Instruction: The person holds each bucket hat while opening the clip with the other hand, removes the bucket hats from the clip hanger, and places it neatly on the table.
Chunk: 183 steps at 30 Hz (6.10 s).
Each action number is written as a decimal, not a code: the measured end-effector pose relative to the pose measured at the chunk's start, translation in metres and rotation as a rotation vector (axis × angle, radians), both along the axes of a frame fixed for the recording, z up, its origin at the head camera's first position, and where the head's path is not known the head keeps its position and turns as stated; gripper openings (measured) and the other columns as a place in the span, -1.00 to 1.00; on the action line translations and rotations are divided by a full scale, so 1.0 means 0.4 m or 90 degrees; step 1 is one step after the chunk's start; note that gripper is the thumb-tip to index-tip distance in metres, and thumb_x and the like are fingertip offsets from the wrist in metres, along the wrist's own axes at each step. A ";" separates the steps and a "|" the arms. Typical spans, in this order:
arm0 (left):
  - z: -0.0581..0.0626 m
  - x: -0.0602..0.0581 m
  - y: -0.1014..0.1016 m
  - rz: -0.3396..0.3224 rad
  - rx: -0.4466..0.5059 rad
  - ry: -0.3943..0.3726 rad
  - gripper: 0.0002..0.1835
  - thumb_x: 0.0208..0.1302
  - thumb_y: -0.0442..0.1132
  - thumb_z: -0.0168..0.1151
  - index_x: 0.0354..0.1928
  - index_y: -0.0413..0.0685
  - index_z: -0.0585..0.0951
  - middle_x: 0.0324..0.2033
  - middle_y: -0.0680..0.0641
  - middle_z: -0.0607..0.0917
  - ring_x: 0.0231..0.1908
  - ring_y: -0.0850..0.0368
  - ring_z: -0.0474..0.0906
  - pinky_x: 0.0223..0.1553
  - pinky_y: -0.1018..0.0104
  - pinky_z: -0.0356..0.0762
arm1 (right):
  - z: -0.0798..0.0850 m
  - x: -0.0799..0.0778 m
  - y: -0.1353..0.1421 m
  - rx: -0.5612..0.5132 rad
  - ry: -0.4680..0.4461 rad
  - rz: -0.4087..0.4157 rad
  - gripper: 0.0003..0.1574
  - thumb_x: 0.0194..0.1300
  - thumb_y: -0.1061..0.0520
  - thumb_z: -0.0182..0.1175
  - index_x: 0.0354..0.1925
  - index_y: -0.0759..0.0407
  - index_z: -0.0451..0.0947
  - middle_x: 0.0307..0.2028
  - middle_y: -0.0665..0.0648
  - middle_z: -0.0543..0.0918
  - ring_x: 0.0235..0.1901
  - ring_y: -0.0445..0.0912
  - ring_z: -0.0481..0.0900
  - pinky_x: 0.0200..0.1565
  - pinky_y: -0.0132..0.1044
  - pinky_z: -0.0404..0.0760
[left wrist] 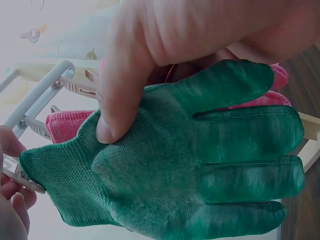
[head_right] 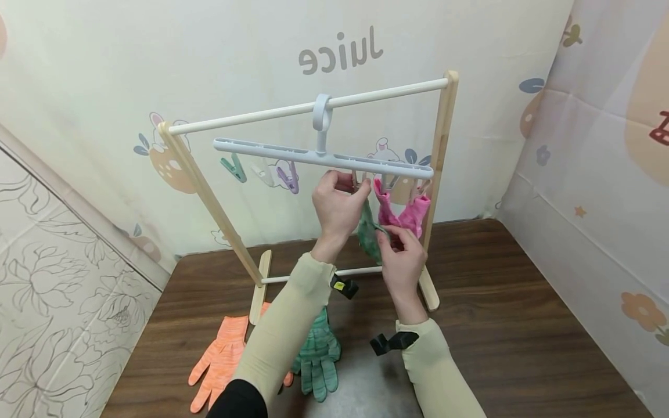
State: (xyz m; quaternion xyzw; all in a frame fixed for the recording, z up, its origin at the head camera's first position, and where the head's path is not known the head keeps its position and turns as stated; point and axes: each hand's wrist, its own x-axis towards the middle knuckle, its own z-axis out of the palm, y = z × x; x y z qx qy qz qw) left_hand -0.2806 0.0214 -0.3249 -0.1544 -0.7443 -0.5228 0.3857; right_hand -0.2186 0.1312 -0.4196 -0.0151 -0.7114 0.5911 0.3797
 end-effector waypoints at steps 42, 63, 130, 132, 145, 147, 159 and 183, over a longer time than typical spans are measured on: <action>0.006 0.001 -0.024 -0.035 0.063 -0.017 -0.84 0.16 -0.22 0.43 -0.40 -0.19 0.72 -0.44 -0.14 0.76 -0.51 0.15 0.70 -0.42 0.47 0.64 | -0.085 0.036 0.021 0.053 -0.021 -0.010 -0.89 0.17 0.24 0.46 -0.28 0.21 0.76 -0.35 0.22 0.76 -0.44 -0.51 0.50 -0.34 -0.71 0.43; -0.019 -0.005 -0.031 -0.015 0.023 -0.028 -0.70 0.17 -0.07 0.48 -0.22 -0.12 0.66 -0.31 -0.06 0.76 -0.34 0.17 0.71 -0.18 0.52 0.60 | -0.080 0.136 0.096 0.082 -0.196 0.076 -0.84 0.25 0.14 0.42 -0.20 0.16 0.75 -0.39 -0.33 0.67 -0.43 -0.42 0.59 -0.40 -0.58 0.55; -0.042 0.020 -0.066 -0.032 0.012 -0.031 -0.64 0.16 -0.11 0.49 -0.11 -0.15 0.61 -0.26 -0.10 0.73 -0.29 0.10 0.66 -0.39 0.55 0.55 | -0.179 0.215 0.278 0.441 -0.522 0.180 -0.75 0.41 -0.04 0.22 -0.15 0.08 0.68 -0.34 0.03 0.73 -0.37 -0.17 0.52 -0.37 -0.32 0.39; -0.043 0.020 -0.068 -0.033 0.013 -0.031 -0.64 0.16 -0.10 0.49 -0.11 -0.14 0.61 -0.25 -0.10 0.72 -0.29 0.10 0.65 -0.39 0.55 0.55 | -0.170 0.213 0.275 0.439 -0.512 0.173 -0.72 0.42 -0.06 0.20 -0.12 0.09 0.69 -0.32 0.05 0.74 -0.37 -0.17 0.52 -0.36 -0.31 0.39; -0.058 0.037 -0.076 -0.024 0.018 -0.011 -0.71 0.19 -0.11 0.47 -0.22 -0.12 0.60 -0.33 -0.08 0.70 -0.36 0.13 0.61 -0.41 0.44 0.57 | -0.100 0.225 0.226 0.380 -0.377 0.102 -0.68 0.45 -0.07 0.18 -0.16 0.12 0.70 -0.33 0.09 0.75 -0.46 -0.47 0.45 -0.40 -0.43 0.47; -0.059 0.042 -0.074 -0.034 0.019 -0.006 -0.73 0.20 -0.12 0.46 -0.25 -0.14 0.61 -0.35 -0.09 0.71 -0.39 0.12 0.62 -0.42 0.36 0.62 | -0.087 0.226 0.216 0.366 -0.345 0.093 -0.72 0.45 -0.05 0.20 -0.19 0.11 0.70 -0.36 0.09 0.75 -0.48 -0.48 0.44 -0.42 -0.44 0.46; -0.046 0.091 -0.044 -0.093 -0.008 -0.019 -0.73 0.28 -0.13 0.40 -0.07 -0.13 0.68 -0.19 -0.09 0.81 -0.29 0.16 0.76 -0.31 0.41 0.72 | -0.031 0.216 0.153 0.271 -0.216 0.048 -0.89 0.37 0.10 0.29 -0.25 0.10 0.72 -0.43 -0.12 0.71 -0.46 -0.48 0.51 -0.42 -0.58 0.49; -0.022 0.101 -0.004 -0.086 -0.057 -0.078 -0.62 0.33 -0.10 0.35 0.13 -0.08 0.66 0.00 -0.07 0.81 -0.03 0.16 0.78 -0.18 0.46 0.71 | 0.048 0.074 0.012 0.337 0.034 -0.090 -0.56 0.24 0.14 0.40 0.07 0.27 0.64 -0.08 0.29 0.73 -0.14 0.12 0.67 -0.18 -0.16 0.67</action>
